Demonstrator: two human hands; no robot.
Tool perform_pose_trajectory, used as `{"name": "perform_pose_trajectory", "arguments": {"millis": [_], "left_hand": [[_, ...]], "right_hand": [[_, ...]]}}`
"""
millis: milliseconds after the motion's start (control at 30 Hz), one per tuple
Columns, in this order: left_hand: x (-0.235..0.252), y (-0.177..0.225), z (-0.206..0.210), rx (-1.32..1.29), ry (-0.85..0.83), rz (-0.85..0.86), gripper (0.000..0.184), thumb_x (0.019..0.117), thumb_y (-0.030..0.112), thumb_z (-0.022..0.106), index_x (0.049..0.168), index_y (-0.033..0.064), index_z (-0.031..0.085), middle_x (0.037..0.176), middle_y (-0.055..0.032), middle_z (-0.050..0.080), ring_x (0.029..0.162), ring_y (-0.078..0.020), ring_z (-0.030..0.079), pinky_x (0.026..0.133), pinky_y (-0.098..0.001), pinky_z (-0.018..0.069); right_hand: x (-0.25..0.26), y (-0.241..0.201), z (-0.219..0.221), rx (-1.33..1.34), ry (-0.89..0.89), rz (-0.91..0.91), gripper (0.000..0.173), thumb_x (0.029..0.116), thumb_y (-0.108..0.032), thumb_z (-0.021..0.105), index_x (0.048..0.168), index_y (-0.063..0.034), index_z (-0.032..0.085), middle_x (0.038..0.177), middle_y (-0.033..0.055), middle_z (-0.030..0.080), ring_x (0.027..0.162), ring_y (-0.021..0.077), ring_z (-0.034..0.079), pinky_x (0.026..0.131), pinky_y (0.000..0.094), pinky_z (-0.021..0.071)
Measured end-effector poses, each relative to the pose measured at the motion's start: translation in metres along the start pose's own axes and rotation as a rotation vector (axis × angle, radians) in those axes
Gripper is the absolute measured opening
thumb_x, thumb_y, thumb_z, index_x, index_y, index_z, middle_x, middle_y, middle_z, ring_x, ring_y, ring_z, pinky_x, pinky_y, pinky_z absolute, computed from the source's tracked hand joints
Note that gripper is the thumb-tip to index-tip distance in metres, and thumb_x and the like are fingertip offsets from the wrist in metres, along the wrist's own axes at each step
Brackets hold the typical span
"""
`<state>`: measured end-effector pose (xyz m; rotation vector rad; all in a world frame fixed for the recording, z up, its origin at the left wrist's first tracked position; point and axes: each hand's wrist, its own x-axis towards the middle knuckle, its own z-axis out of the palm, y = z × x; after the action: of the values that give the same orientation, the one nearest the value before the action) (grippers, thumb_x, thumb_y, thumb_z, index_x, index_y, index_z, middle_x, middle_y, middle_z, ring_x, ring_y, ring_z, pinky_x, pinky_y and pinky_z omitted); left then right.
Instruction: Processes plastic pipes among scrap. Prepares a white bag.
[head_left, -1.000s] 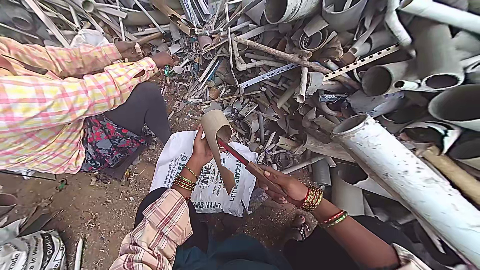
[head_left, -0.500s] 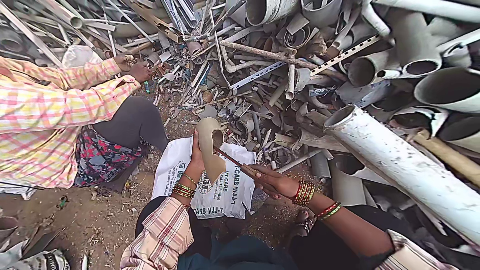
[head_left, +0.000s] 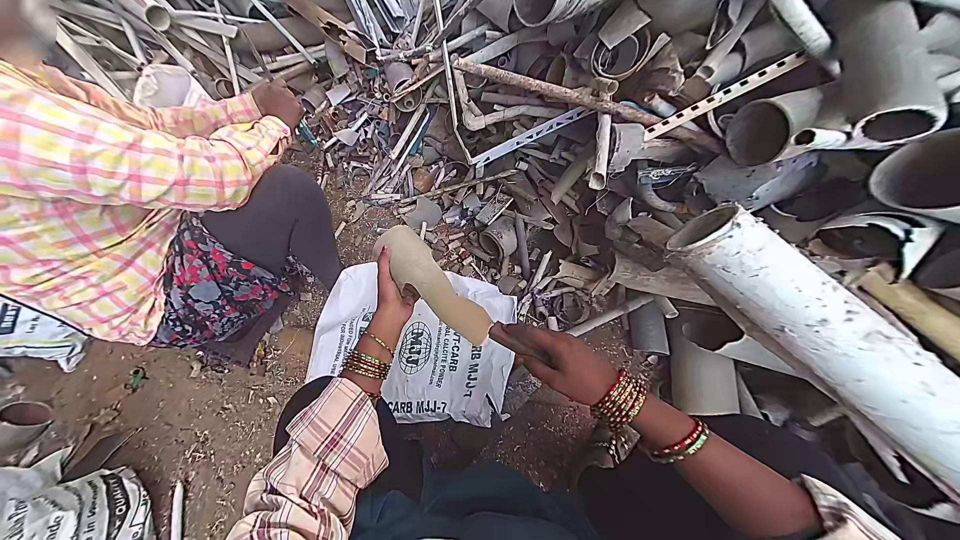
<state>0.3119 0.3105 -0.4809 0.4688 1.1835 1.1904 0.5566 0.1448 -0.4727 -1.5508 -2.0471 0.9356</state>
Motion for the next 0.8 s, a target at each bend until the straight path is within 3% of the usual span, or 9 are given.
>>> {"name": "perform_pose_trajectory", "arguments": {"millis": [67,167,300,367,433,500,567,700,800], "left_hand": [[-0.002,0.002,0.0,-0.003,-0.013,-0.012,0.058,0.1017,0.066,0.039,0.135,0.0201,0.052,0.12,-0.007,0.064,0.106,-0.0203,0.065,0.082,-0.039,0.0564],[0.0,0.001,-0.002,0.011,-0.019,-0.025,0.063,0.101,0.069,0.034,0.137,0.0203,0.051,0.123,-0.0091,0.064,0.108,-0.0237,0.065,0.083,-0.0425,0.0562],[0.007,-0.002,-0.007,-0.034,-0.028,-0.035,0.068,0.0998,0.072,0.032,0.141,0.0197,0.05,0.129,-0.0122,0.062,0.113,-0.0285,0.063,0.086,-0.0488,0.0549],[0.004,-0.001,-0.006,-0.047,-0.035,-0.01,0.062,0.1012,0.069,0.033,0.137,0.022,0.051,0.125,-0.0067,0.063,0.112,-0.0218,0.063,0.087,-0.0443,0.0548],[0.0,-0.001,-0.004,-0.034,-0.039,0.041,0.058,0.1023,0.068,0.03,0.132,0.0243,0.054,0.118,-0.002,0.066,0.107,-0.0166,0.065,0.085,-0.0413,0.0562],[-0.006,0.001,-0.005,-0.028,-0.069,0.076,0.063,0.1023,0.069,0.025,0.138,0.0241,0.051,0.129,-0.0049,0.062,0.118,-0.0223,0.059,0.095,-0.0524,0.0498],[-0.007,-0.001,-0.008,-0.024,-0.131,0.106,0.068,0.1011,0.072,0.021,0.143,0.0252,0.048,0.138,-0.0062,0.057,0.127,-0.0265,0.055,0.101,-0.0589,0.0457],[0.002,-0.005,-0.012,-0.114,-0.295,0.071,0.074,0.0981,0.076,0.019,0.139,0.0234,0.049,0.131,-0.0081,0.061,0.119,-0.0281,0.06,0.093,-0.055,0.0527],[0.001,-0.006,-0.008,-0.137,-0.313,0.008,0.077,0.0969,0.078,0.017,0.137,0.0218,0.051,0.128,-0.011,0.063,0.114,-0.0296,0.064,0.087,-0.0519,0.0559]], "right_hand": [[-0.001,-0.003,-0.007,0.026,0.022,0.007,0.049,0.094,-0.015,0.062,0.141,-0.0022,0.059,0.11,0.027,0.071,0.099,0.0436,0.069,0.088,0.0612,0.0519],[-0.003,-0.006,-0.016,0.076,0.001,0.076,0.043,0.091,-0.016,0.062,0.132,-0.0028,0.06,0.091,0.0193,0.068,0.077,0.0324,0.065,0.07,0.0522,0.0506],[-0.007,-0.007,-0.025,0.171,-0.001,0.131,0.041,0.0885,-0.019,0.061,0.127,-0.0067,0.063,0.093,0.0095,0.068,0.069,0.0161,0.062,0.062,0.0377,0.0509],[-0.01,-0.007,-0.025,0.194,0.091,0.057,0.044,0.0816,-0.015,0.064,0.124,-0.0049,0.068,0.111,0.0129,0.069,0.084,0.0169,0.065,0.073,0.037,0.0534],[-0.011,-0.006,-0.022,0.198,0.201,-0.085,0.043,0.0756,-0.01,0.064,0.116,-0.0008,0.073,0.133,0.0218,0.061,0.106,0.0234,0.065,0.088,0.037,0.054],[-0.011,-0.007,-0.017,0.221,0.316,-0.201,0.038,0.074,-0.011,0.062,0.109,-0.0016,0.074,0.131,0.0208,0.06,0.102,0.0158,0.066,0.085,0.0275,0.0562],[-0.013,-0.008,-0.016,0.282,0.375,-0.316,0.032,0.0798,-0.013,0.064,0.108,-0.0031,0.073,0.127,0.0161,0.063,0.104,0.0088,0.065,0.087,0.0206,0.0556],[-0.015,-0.01,-0.014,0.318,0.42,-0.611,0.025,0.0934,-0.014,0.068,0.116,-0.0039,0.069,0.133,0.0151,0.064,0.123,0.0088,0.06,0.103,0.0192,0.0493],[-0.018,-0.02,-0.012,0.258,0.379,-0.765,0.029,0.0986,-0.017,0.066,0.122,-0.0006,0.063,0.132,0.0167,0.065,0.127,0.0133,0.061,0.108,0.0213,0.0474]]}}
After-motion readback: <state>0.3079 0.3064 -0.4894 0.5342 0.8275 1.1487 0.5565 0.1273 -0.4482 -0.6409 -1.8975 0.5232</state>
